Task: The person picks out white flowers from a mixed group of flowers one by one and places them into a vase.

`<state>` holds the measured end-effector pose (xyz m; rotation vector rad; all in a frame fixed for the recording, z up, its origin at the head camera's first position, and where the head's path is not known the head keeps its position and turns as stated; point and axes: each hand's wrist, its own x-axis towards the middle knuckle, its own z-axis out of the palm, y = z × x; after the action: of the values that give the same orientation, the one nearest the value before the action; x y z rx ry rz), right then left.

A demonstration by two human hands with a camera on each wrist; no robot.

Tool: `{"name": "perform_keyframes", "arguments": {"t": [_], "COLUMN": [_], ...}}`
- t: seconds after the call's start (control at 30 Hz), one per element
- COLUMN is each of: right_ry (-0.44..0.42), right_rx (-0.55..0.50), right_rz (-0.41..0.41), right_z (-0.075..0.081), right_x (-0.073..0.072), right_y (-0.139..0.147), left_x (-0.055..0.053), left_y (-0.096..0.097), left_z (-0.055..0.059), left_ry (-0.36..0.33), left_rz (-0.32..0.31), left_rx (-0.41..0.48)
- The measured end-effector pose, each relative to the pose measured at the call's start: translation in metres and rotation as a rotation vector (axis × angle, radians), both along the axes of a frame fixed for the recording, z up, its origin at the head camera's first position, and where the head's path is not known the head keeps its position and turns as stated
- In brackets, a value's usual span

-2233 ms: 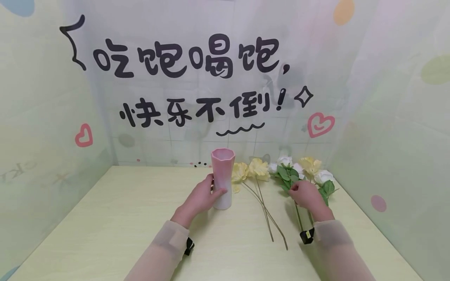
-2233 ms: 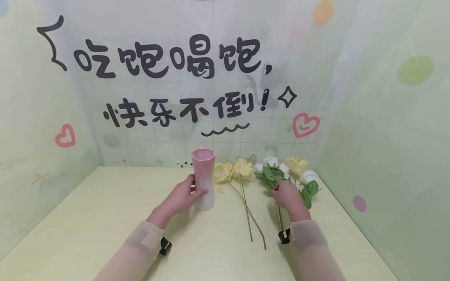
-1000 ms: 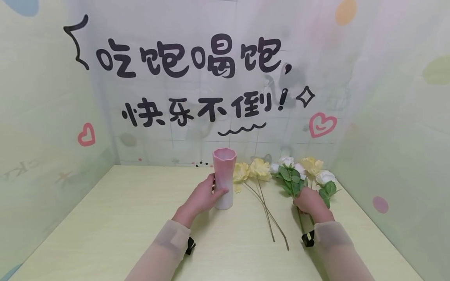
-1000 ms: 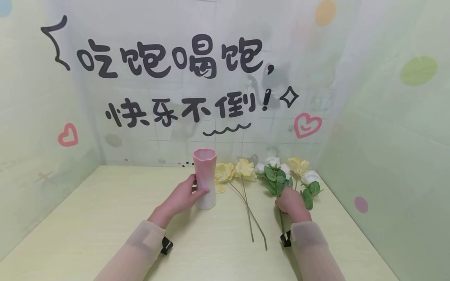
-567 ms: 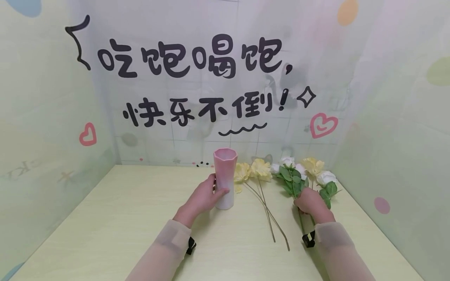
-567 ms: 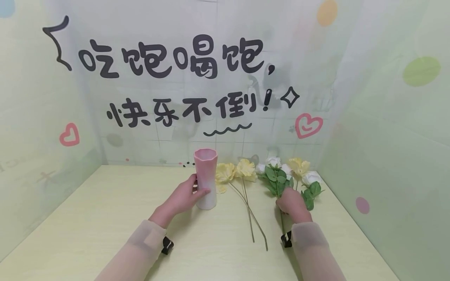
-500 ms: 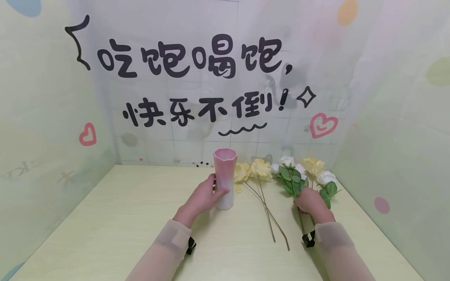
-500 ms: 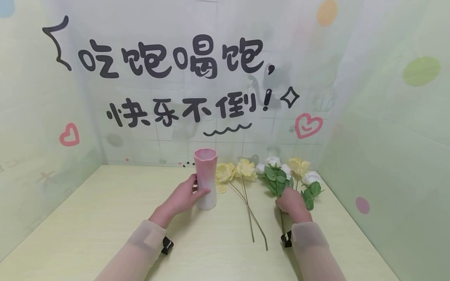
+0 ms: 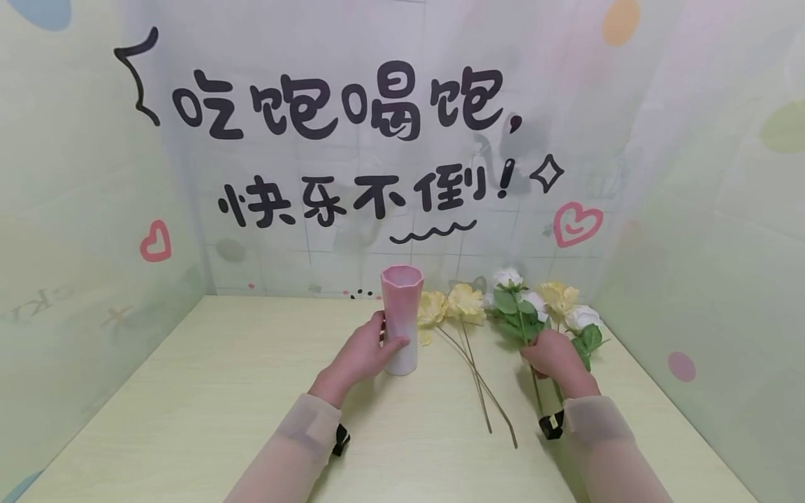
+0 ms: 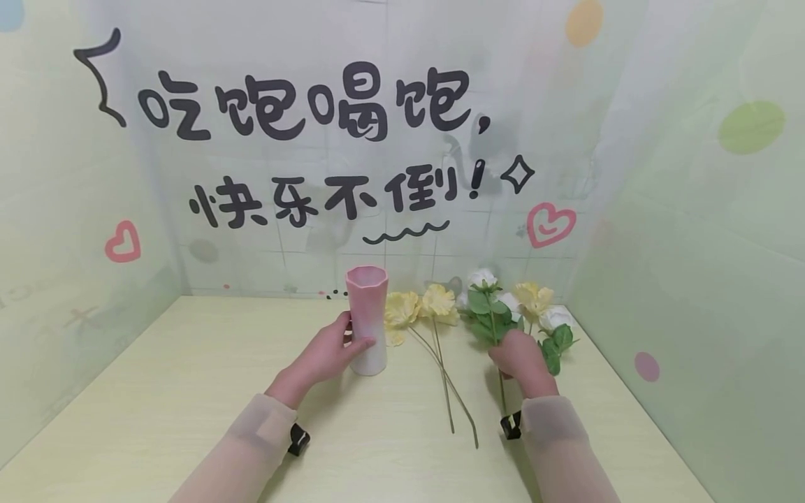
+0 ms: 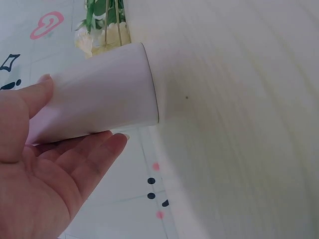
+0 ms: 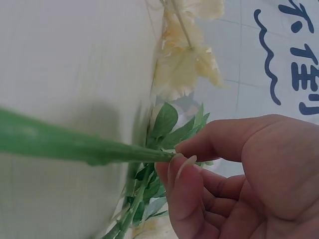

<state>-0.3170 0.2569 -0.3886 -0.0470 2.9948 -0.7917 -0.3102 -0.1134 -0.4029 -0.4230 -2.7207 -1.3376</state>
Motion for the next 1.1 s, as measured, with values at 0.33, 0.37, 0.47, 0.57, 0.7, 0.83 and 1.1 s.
{"name": "perform_keyframes", "arguments": {"t": [0.33,0.37,0.47,0.57,0.7,0.83,1.1], "right_ry": [0.077,0.083,0.104,0.130,0.174,0.221,0.274], "right_rx": [-0.024,-0.032,-0.061,-0.081,-0.097,-0.119,-0.158], "right_rz": [0.008,0.009,0.006,0.001,0.003,0.003,-0.004], "right_z": [0.008,0.009,0.012,0.015,0.018,0.020,0.024], "right_x": [0.000,0.000,0.002,0.003,0.004,0.006,0.010], "right_y": [-0.009,-0.010,-0.012,-0.013,-0.015,-0.017,-0.022], "left_x": [0.001,0.001,0.001,0.001,0.001,0.001,0.002], "left_y": [-0.001,-0.001,0.000,0.000,0.000,0.000,0.000], "left_z": [0.000,0.000,0.000,0.000,-0.001,-0.001,0.000], "left_ry": [0.003,0.004,0.003,0.004,0.004,0.005,-0.002], "left_rz": [-0.006,-0.007,-0.008,-0.010,-0.012,-0.013,-0.011], "left_rx": [0.000,0.002,0.003,0.001,0.002,0.004,0.000]}}
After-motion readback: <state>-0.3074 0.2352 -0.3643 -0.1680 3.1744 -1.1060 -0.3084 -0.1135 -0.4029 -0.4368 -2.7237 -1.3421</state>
